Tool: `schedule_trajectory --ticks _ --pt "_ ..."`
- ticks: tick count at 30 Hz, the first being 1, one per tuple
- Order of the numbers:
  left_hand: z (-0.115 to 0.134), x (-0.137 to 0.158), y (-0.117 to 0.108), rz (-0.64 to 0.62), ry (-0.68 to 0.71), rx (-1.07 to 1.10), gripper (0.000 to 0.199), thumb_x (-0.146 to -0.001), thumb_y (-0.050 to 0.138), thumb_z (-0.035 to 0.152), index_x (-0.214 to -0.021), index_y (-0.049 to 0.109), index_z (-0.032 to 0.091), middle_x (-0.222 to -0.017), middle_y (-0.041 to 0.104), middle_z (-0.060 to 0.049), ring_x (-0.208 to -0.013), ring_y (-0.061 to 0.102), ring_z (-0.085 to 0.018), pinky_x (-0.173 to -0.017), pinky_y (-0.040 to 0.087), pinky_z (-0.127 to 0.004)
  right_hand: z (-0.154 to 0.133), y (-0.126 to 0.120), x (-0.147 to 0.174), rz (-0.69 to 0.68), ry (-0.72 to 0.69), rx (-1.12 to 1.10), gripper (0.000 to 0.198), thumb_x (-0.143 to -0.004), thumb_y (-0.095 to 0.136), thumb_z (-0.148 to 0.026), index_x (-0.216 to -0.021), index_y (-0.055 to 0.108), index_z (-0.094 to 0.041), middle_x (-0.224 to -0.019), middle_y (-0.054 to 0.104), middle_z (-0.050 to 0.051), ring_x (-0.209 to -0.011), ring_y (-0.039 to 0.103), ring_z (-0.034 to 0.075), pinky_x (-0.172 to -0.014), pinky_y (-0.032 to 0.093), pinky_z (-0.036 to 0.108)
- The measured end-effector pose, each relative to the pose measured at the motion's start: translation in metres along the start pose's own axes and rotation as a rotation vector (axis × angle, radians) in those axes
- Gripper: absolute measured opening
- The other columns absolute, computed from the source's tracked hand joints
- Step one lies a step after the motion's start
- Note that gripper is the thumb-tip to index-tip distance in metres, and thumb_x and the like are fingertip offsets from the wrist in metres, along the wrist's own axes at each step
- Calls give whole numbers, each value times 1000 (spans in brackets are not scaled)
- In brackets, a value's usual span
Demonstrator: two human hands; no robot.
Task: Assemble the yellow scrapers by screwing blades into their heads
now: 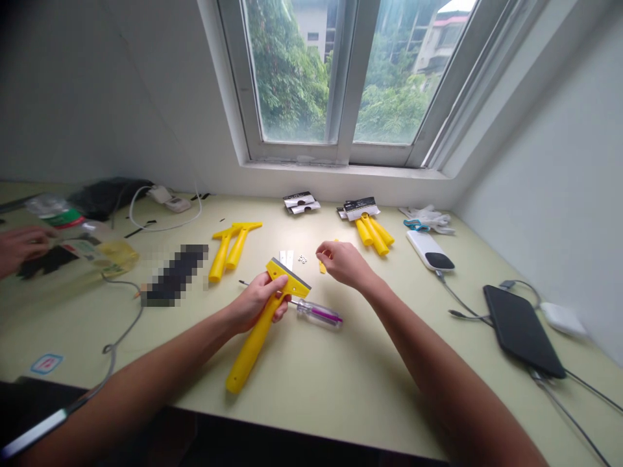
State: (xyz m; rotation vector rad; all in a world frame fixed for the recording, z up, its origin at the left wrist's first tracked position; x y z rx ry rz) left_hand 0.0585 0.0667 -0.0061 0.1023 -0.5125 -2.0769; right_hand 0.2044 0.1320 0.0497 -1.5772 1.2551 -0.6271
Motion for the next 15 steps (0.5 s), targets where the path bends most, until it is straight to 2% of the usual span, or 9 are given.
schedule_trajectory --ticks 4,7,10,15 --pt "-2 -1 -2 3 -6 26 26 -89 58 38 -96 44 17 -75 55 1 -50 53 -8 -47 43 -21 -2 33 -9 15 -103 174 24 -91 51 -23 -103 71 -18 -98 73 8 -87 63 20 -76 43 29" --pt "-2 0 1 -15 -8 24 26 -89 59 37 -95 44 17 -75 54 1 -51 53 -8 -47 43 -22 -7 46 -10 13 -147 223 26 -93 48 -22 -100 73 -20 -98 72 9 -90 59 22 -81 39 32" --pt "-2 1 0 -3 -21 17 25 -89 58 38 -95 44 17 -75 54 1 -51 53 -8 -47 43 -22 -10 46 -7 10 -175 263 29 -94 45 -23 -95 74 -22 -94 72 8 -90 56 23 -82 35 35" --pt "1 1 -4 48 -38 0 28 -87 60 39 -96 46 17 -76 55 0 -51 53 -8 -48 43 -22 -12 42 -5 24 -176 289 28 -94 46 -24 -91 73 -19 -93 71 10 -88 55 23 -80 32 35"
Point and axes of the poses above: each hand's wrist, its own x-axis away from the middle knuckle, its own y-axis out of the palm, z = x × y, the point moved 8 cm from there along -x, towards the middle knuckle
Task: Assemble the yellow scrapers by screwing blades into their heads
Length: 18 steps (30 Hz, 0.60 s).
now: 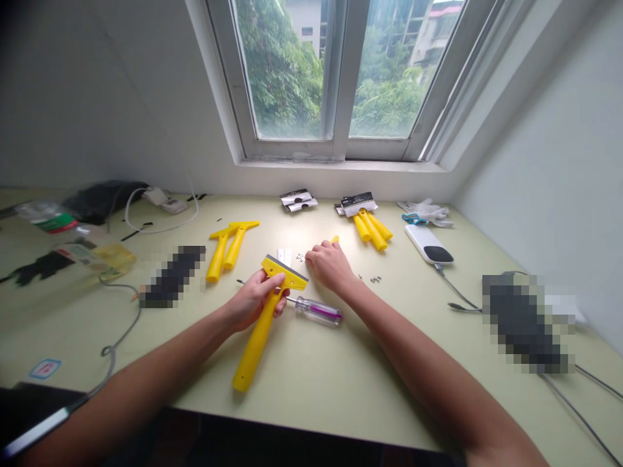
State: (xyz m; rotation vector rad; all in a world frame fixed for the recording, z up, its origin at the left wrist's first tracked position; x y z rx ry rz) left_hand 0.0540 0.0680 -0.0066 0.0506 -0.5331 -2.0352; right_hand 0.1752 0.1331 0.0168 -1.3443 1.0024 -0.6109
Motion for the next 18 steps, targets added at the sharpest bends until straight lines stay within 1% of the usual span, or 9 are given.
schedule_trajectory --ticks 3,10,14,18 --pt "2 0 0 8 0 3 30 -86 61 40 -97 46 17 -75 54 0 -51 54 -8 -48 43 -22 -1 1 0 -3 -4 -5 27 -94 45 -24 -93 72 -19 -94 71 9 -87 54 22 -79 32 34" --pt "3 -1 1 -14 22 11 31 -85 62 40 -99 47 16 -75 54 0 -51 54 -9 -47 44 -22 0 2 0 -33 -4 -28 21 -90 50 -22 -81 68 -18 -90 70 9 -85 54 23 -75 33 34" --pt "6 -1 -3 3 36 11 31 -85 62 41 -97 46 17 -76 55 0 -52 54 -9 -48 44 -23 -3 0 0 -39 -10 -56 21 -90 49 -23 -87 69 -18 -91 70 9 -88 56 23 -77 33 35" --pt "16 -2 -15 61 70 4 29 -86 61 40 -94 46 17 -76 55 0 -51 54 -9 -47 42 -22 -8 2 0 -47 -26 -91 23 -91 49 -25 -90 71 -19 -91 70 9 -89 56 23 -79 33 34"
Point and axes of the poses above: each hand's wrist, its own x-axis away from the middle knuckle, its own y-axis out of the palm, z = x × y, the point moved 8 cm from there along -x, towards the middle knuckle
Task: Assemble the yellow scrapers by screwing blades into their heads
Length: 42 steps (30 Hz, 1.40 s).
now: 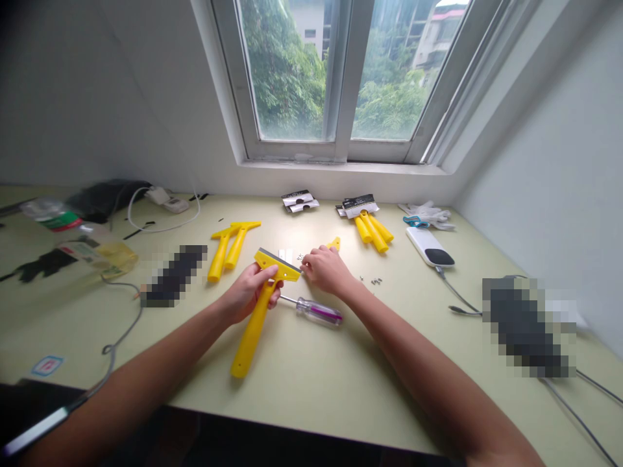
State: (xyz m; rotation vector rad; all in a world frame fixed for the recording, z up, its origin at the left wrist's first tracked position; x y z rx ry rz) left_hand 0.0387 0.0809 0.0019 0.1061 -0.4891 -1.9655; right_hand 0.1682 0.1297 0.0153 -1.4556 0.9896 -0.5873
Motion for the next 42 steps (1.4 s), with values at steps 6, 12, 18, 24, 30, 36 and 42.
schedule_trajectory --ticks 6,12,18,24,30,36,42 --pt "6 -3 -9 56 18 4 31 -84 63 39 -97 46 17 -77 56 0 -49 53 -8 -45 41 -21 -3 5 -1 6 -2 -56 18 -87 51 -18 -85 69 -17 -88 70 10 -86 56 22 -77 32 34" --pt "1 -1 -3 45 11 -21 33 -83 64 42 -95 45 17 -76 55 0 -48 53 -8 -44 42 -21 2 4 -2 9 7 -168 9 -78 58 -16 -73 66 -17 -74 67 5 -75 56 18 -77 36 34" --pt "1 -2 -3 62 22 1 36 -81 64 44 -94 45 16 -74 55 1 -47 53 -9 -42 42 -22 6 -47 4 97 36 -409 13 -85 55 -26 -82 64 -18 -77 66 3 -71 57 14 -66 43 27" --pt "2 0 5 27 35 11 32 -84 60 44 -91 45 17 -73 55 0 -48 54 -9 -41 40 -21 -40 -72 15 83 -168 -433 7 -82 60 -21 -77 65 -19 -73 64 2 -72 56 15 -71 42 29" --pt "2 2 8 -9 59 -28 31 -86 57 46 -92 46 17 -74 54 1 -49 54 -9 -43 42 -22 -50 -65 15 77 -200 -356 7 -83 60 -18 -76 63 -20 -72 64 2 -73 55 16 -73 40 31" --pt "0 2 9 -39 56 -47 32 -87 56 47 -91 43 18 -75 54 1 -50 55 -10 -43 44 -22 -49 -63 16 40 -177 -419 7 -82 62 -21 -76 59 -20 -73 61 0 -71 54 14 -70 40 29" --pt "0 5 15 -97 44 -41 29 -89 55 43 -86 39 19 -73 54 2 -50 55 -10 -43 45 -23 -32 -50 12 -87 -31 -677 13 -77 67 -27 -85 58 -20 -84 56 0 -79 51 14 -71 41 27"
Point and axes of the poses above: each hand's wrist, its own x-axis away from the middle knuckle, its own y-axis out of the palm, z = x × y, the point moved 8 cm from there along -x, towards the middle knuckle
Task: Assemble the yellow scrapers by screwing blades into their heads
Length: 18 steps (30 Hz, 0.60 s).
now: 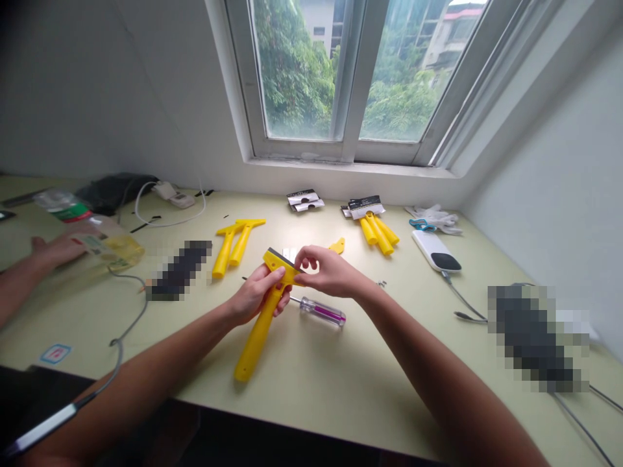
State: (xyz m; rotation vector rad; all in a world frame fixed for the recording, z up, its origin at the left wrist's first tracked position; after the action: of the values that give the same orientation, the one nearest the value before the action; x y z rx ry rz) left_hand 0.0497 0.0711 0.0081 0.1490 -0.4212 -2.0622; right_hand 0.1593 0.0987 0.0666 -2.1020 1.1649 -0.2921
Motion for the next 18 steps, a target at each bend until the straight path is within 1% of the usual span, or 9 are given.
schedule_trajectory --ticks 2,4,6,8,11,13,15,18 --pt "0 1 2 -23 -1 -1 26 -90 53 42 -88 40 19 -73 54 2 -50 55 -10 -43 45 -23 7 4 -2 -54 47 -171 19 -74 70 -28 -85 57 -20 -84 55 0 -78 50 14 -70 42 27" --pt "0 1 4 -47 -3 -3 25 -91 52 42 -91 42 19 -74 54 2 -51 56 -10 -43 46 -22 14 12 -2 -125 108 -400 28 -71 73 -29 -89 53 -20 -81 53 -2 -74 50 13 -66 42 26" --pt "0 2 6 -63 -7 -4 25 -91 52 42 -92 43 19 -74 54 2 -51 56 -10 -44 46 -22 17 20 0 -210 157 -594 32 -72 73 -28 -95 50 -21 -79 54 -4 -72 51 12 -65 42 25" --pt "-1 2 8 -75 -8 -6 26 -91 52 43 -93 44 18 -73 53 2 -51 55 -10 -43 46 -22 17 26 2 -282 175 -683 32 -75 71 -26 -100 51 -22 -80 57 -3 -74 53 12 -68 42 25" --pt "-2 2 8 -77 -5 -16 26 -91 52 43 -95 44 18 -72 54 2 -50 55 -10 -43 45 -21 17 30 4 -328 180 -697 31 -77 70 -25 -102 53 -21 -84 59 -2 -77 55 12 -72 43 26" --pt "-3 1 7 -67 3 -24 26 -91 51 43 -95 44 18 -72 54 2 -49 54 -10 -42 45 -21 19 31 4 -315 187 -672 30 -76 71 -25 -101 54 -20 -85 59 -1 -78 56 13 -72 44 27" --pt "-2 1 5 -46 16 -29 25 -91 52 42 -93 44 18 -71 53 2 -49 54 -10 -41 44 -21 18 30 3 -270 171 -638 30 -76 71 -27 -100 54 -19 -87 60 1 -80 56 14 -72 45 28" --pt "1 0 3 -6 37 -29 26 -90 53 42 -90 43 18 -70 52 3 -48 53 -9 -40 43 -21 12 27 1 -162 111 -536 29 -79 69 -32 -100 56 -17 -90 61 4 -81 57 16 -72 47 30"
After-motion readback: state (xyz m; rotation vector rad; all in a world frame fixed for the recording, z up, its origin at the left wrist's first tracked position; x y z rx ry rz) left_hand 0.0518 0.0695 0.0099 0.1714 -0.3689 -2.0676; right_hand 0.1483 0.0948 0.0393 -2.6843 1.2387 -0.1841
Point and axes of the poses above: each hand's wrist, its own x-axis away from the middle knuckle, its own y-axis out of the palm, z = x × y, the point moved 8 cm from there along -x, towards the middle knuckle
